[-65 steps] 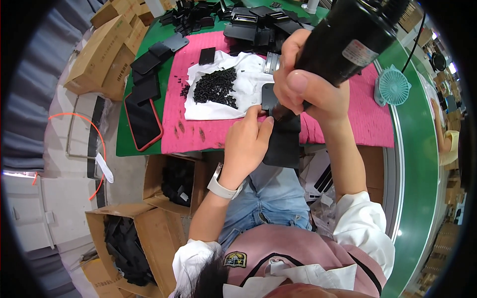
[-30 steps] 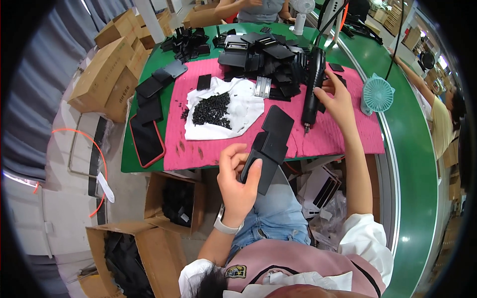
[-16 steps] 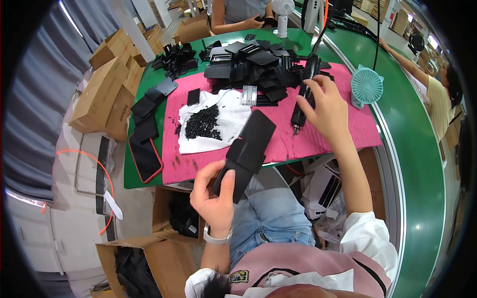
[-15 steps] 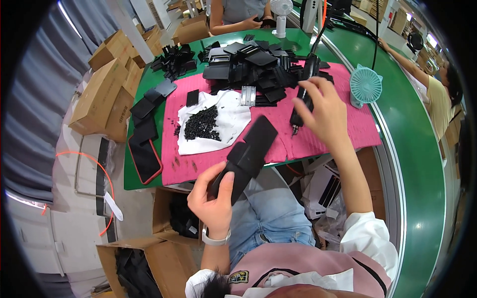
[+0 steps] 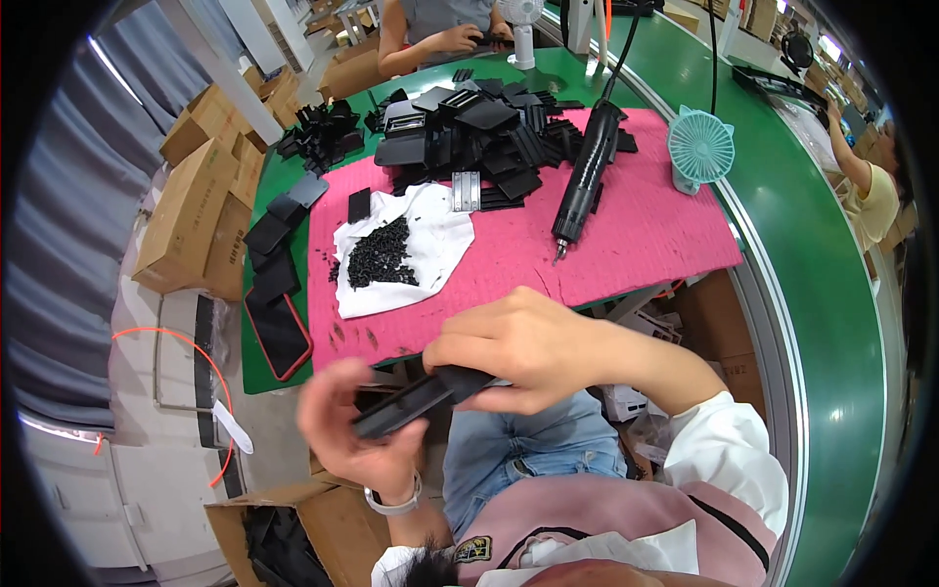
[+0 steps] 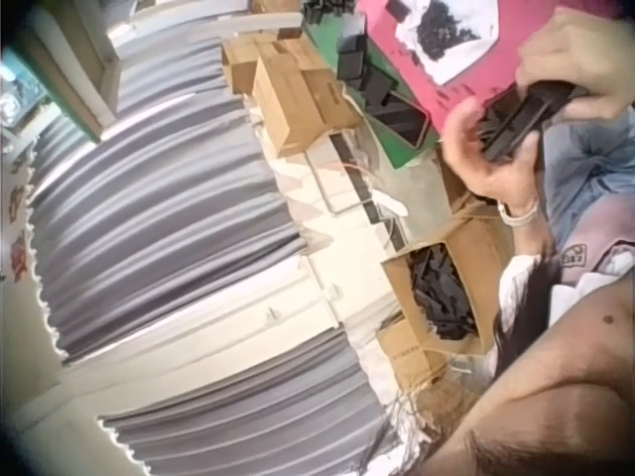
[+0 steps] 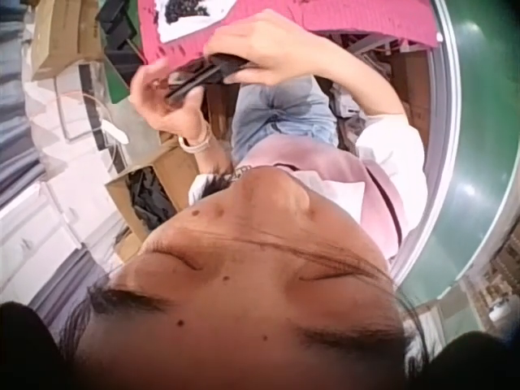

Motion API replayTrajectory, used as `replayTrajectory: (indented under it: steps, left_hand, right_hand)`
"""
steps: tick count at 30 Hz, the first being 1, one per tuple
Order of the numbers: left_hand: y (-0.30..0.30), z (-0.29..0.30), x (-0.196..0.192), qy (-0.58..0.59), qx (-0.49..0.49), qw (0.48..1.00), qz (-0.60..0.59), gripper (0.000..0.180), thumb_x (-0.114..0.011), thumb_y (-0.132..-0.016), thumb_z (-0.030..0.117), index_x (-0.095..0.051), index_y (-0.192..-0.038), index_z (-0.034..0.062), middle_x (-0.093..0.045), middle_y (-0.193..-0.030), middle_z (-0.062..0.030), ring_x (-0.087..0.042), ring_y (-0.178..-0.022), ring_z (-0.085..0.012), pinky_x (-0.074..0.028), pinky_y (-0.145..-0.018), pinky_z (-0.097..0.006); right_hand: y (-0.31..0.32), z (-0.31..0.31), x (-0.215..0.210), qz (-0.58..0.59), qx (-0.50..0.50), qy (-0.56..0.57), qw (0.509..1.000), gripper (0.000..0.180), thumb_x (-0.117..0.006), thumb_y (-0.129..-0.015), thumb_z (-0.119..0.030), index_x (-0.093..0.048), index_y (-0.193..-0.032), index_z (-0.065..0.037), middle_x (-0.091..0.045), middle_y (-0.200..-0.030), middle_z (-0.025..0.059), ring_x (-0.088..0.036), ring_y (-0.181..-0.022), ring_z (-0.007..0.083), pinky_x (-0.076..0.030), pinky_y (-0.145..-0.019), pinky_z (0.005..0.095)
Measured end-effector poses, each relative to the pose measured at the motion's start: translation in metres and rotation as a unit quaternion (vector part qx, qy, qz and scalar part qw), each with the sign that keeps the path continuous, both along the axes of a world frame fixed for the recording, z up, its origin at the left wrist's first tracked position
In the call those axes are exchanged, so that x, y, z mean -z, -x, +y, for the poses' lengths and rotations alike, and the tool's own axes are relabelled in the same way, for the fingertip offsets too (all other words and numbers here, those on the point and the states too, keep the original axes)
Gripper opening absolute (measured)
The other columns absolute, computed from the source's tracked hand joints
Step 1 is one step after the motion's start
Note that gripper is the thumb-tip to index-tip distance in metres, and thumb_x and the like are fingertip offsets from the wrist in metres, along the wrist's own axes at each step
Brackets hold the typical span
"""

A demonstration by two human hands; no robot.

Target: Assembling small black plastic components using an electric screwdriver and screws at a workbench.

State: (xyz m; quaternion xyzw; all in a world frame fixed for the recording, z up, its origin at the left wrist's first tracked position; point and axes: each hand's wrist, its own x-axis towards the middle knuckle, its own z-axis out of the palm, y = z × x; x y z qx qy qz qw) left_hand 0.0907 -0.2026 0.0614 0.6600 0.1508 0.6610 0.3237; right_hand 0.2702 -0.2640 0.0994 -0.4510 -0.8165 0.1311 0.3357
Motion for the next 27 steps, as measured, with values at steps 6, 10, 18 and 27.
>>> replayTrajectory:
  steps: [6,10,18,27]
  left_hand:
    - [0.001,-0.008,0.03,0.209,0.02,0.977,0.028,0.048,-0.056,-0.087,0.042,-0.058,-0.093,-0.0049,-0.061,-0.086,-0.0124,-0.056,-0.083,-0.018,-0.045,-0.075,-0.03]
    - [0.012,-0.006,0.014,0.281,0.103,0.953,0.052,0.025,-0.068,-0.081,0.019,-0.062,-0.09,-0.0031,-0.065,-0.078,-0.0072,-0.06,-0.072,-0.011,-0.049,-0.065,-0.026]
    - [0.12,0.036,0.04,0.327,-0.224,0.915,0.076,0.036,-0.071,-0.077,0.027,-0.053,-0.062,0.0002,-0.046,-0.056,0.0,-0.039,-0.054,-0.0091,-0.034,-0.049,-0.029]
    - [0.448,0.043,0.205,0.504,-0.29,0.694,-0.425,0.096,-0.056,-0.076,0.055,-0.012,-0.143,0.0016,-0.029,-0.143,-0.0171,-0.04,-0.126,-0.0328,-0.033,-0.105,-0.046]
  right_hand:
    - [0.03,0.01,0.021,0.218,0.015,-0.027,0.975,0.032,-0.076,-0.067,-0.021,-0.054,-0.084,-0.004,-0.054,-0.069,0.0081,-0.057,-0.058,0.0251,-0.044,-0.052,0.0322]
    - [0.017,0.002,0.036,0.372,0.006,0.084,0.925,0.039,-0.068,-0.074,-0.036,-0.054,-0.06,-0.003,-0.053,-0.054,0.0044,-0.054,-0.048,0.0159,-0.039,-0.045,0.0269]
    - [0.016,-0.016,0.048,0.37,0.146,0.012,0.917,0.039,-0.049,-0.089,-0.031,-0.058,-0.091,0.007,-0.06,-0.078,0.0183,-0.059,-0.077,0.0245,-0.047,-0.063,0.0278]
    - [0.004,-0.009,0.051,0.221,0.157,0.1,0.957,0.006,-0.064,-0.072,-0.003,-0.064,-0.077,0.001,-0.063,-0.066,0.0091,-0.06,-0.056,0.0171,-0.045,-0.052,0.0261]
